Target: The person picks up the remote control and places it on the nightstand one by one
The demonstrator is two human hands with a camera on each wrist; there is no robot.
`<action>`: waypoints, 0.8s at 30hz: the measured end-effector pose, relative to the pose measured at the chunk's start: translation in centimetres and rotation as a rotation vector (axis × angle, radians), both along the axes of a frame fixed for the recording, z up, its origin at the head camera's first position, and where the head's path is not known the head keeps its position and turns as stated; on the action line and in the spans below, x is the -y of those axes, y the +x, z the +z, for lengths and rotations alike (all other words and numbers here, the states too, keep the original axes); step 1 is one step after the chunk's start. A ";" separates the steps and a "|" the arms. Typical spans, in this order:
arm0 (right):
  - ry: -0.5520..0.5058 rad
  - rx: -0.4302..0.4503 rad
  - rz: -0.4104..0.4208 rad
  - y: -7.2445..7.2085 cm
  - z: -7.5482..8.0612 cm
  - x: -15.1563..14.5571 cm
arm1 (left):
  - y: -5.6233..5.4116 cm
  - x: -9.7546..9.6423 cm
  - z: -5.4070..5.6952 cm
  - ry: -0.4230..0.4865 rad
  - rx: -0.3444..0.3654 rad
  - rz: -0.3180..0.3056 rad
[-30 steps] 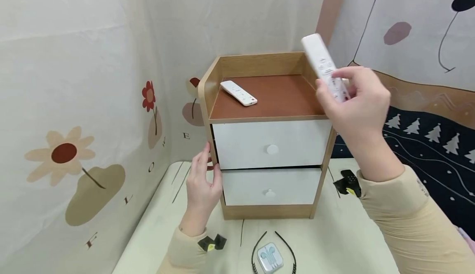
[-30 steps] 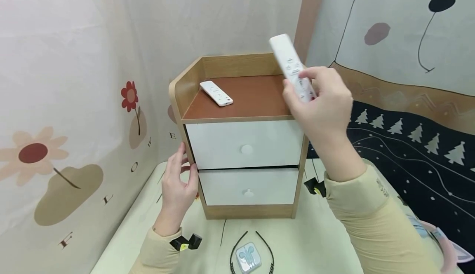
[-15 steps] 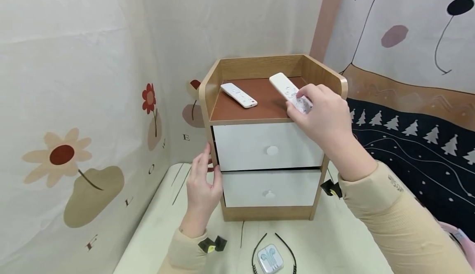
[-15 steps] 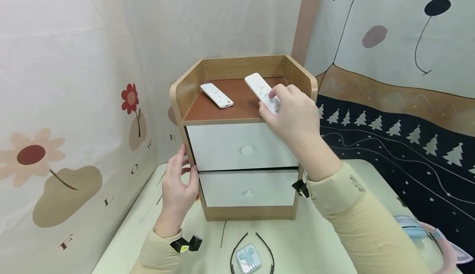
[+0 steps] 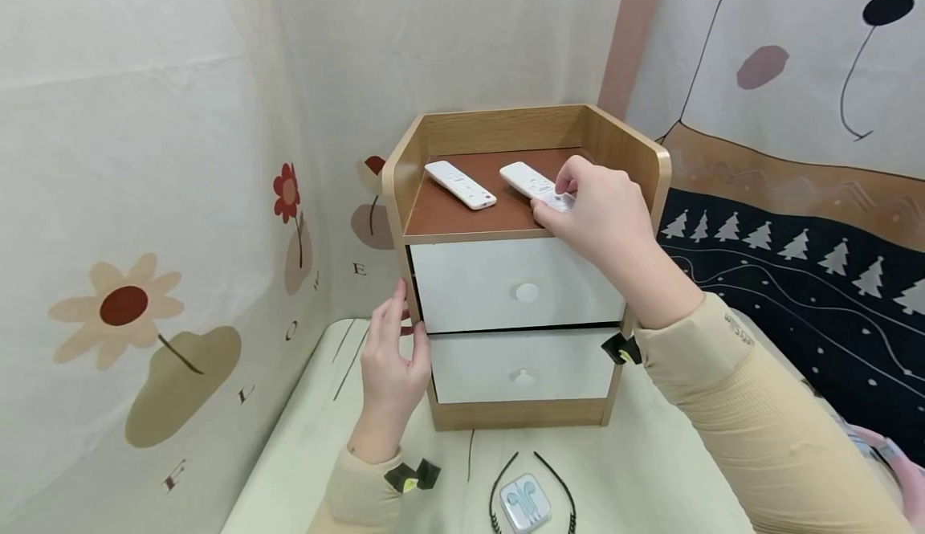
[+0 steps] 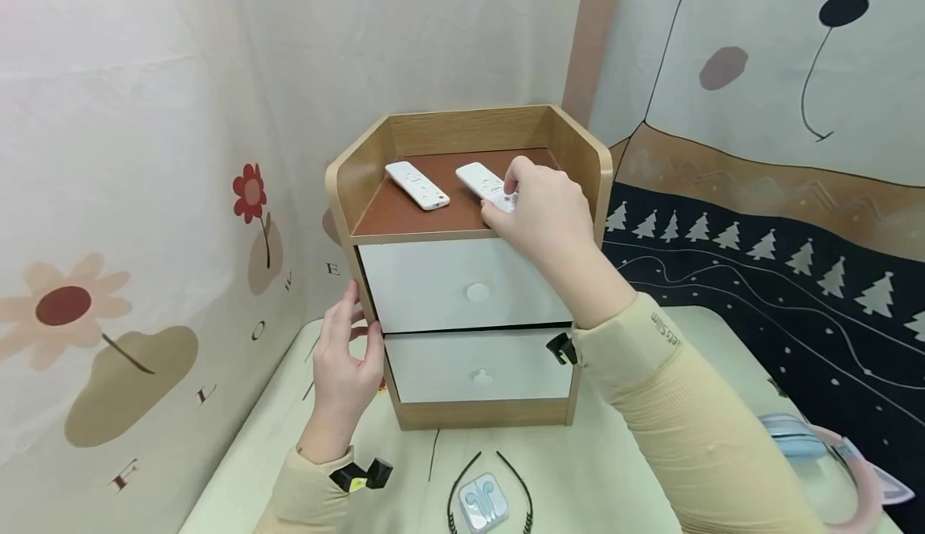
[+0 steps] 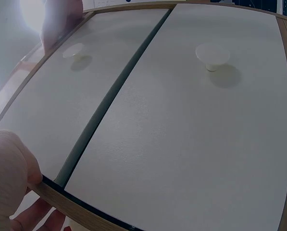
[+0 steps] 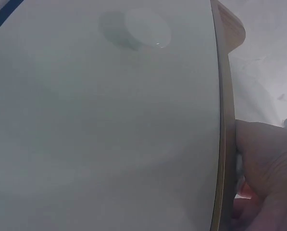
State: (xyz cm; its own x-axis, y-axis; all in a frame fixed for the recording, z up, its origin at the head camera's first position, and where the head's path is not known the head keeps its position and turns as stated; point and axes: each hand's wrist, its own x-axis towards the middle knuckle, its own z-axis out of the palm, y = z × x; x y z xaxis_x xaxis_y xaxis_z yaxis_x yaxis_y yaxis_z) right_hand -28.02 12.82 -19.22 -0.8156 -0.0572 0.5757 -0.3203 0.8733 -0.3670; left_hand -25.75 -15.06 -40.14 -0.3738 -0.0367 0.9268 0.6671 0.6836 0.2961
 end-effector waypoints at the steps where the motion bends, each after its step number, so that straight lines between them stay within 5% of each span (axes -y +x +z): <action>1: 0.002 0.013 0.000 -0.1 0.1 0.2 | 0.0 0.0 0.0 0.001 0.001 0.002; 24: 0.165 0.192 0.084 -2.9 1.8 3.3 | -0.2 0.0 -0.2 0.013 0.035 -0.011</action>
State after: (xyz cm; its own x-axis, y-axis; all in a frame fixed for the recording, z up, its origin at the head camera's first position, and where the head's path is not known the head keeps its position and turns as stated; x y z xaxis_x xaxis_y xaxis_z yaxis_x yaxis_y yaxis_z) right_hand -30.92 9.54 -17.45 -0.8975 -0.2095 0.3881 -0.3322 0.8999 -0.2825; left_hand -25.91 -15.04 -40.32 -0.4064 -0.0441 0.9126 0.6635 0.6725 0.3279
